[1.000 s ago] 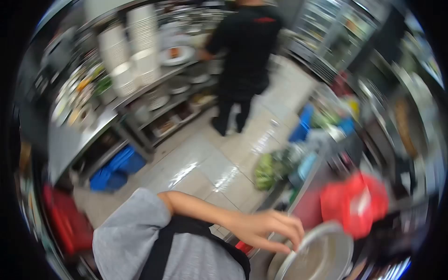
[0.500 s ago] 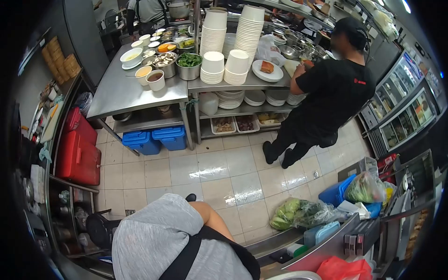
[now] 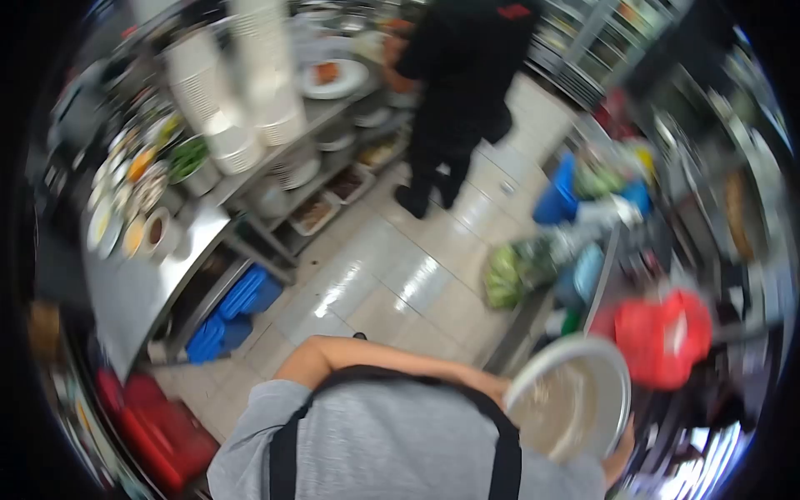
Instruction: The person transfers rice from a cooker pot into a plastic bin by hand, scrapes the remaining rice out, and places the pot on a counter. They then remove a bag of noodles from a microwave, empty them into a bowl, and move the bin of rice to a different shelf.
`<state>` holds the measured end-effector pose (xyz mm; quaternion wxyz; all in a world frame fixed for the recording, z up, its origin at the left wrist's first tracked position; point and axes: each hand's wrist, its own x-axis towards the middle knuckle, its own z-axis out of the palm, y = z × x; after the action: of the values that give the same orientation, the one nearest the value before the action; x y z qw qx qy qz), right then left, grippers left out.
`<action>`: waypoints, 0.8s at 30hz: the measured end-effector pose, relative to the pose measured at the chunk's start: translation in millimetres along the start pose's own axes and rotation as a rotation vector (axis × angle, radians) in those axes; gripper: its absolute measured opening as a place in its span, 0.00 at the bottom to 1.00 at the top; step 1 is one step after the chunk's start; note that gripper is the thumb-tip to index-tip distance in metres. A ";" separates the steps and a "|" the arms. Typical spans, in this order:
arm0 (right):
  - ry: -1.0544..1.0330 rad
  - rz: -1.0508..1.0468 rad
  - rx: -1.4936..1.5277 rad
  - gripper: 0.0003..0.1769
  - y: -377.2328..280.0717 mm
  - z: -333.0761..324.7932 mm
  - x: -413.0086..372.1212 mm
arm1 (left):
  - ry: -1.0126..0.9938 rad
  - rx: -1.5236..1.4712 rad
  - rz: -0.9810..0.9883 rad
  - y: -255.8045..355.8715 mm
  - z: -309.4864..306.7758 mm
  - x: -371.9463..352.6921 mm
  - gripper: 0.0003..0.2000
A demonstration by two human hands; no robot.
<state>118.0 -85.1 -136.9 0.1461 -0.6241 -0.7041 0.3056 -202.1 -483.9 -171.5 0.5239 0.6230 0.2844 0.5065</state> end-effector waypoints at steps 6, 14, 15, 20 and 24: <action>0.375 0.224 -0.430 0.47 -12.6 -16.4 -54.8 | -0.022 -0.243 -0.128 2.9 -18.0 -48.9 0.18; 0.174 -0.229 -0.617 0.38 -167.8 84.9 43.5 | 0.223 -0.514 -0.543 93.0 -161.2 -90.6 0.23; 0.090 -0.358 -0.736 0.30 -212.1 101.5 39.8 | 0.224 -0.522 -0.549 99.6 -178.6 -94.3 0.25; -0.024 -0.438 -0.673 0.32 -308.4 209.0 149.5 | 0.245 -0.413 -0.712 95.1 -236.3 -104.9 0.29; 0.010 -0.298 -0.496 0.34 -402.9 276.6 176.2 | 0.148 -0.234 -0.622 98.8 -289.2 -90.2 0.29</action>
<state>-393.9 3.2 -134.2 0.0355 -0.5321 -0.8404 0.0962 -517.6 -486.9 -126.5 0.6993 0.4036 0.4378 0.3956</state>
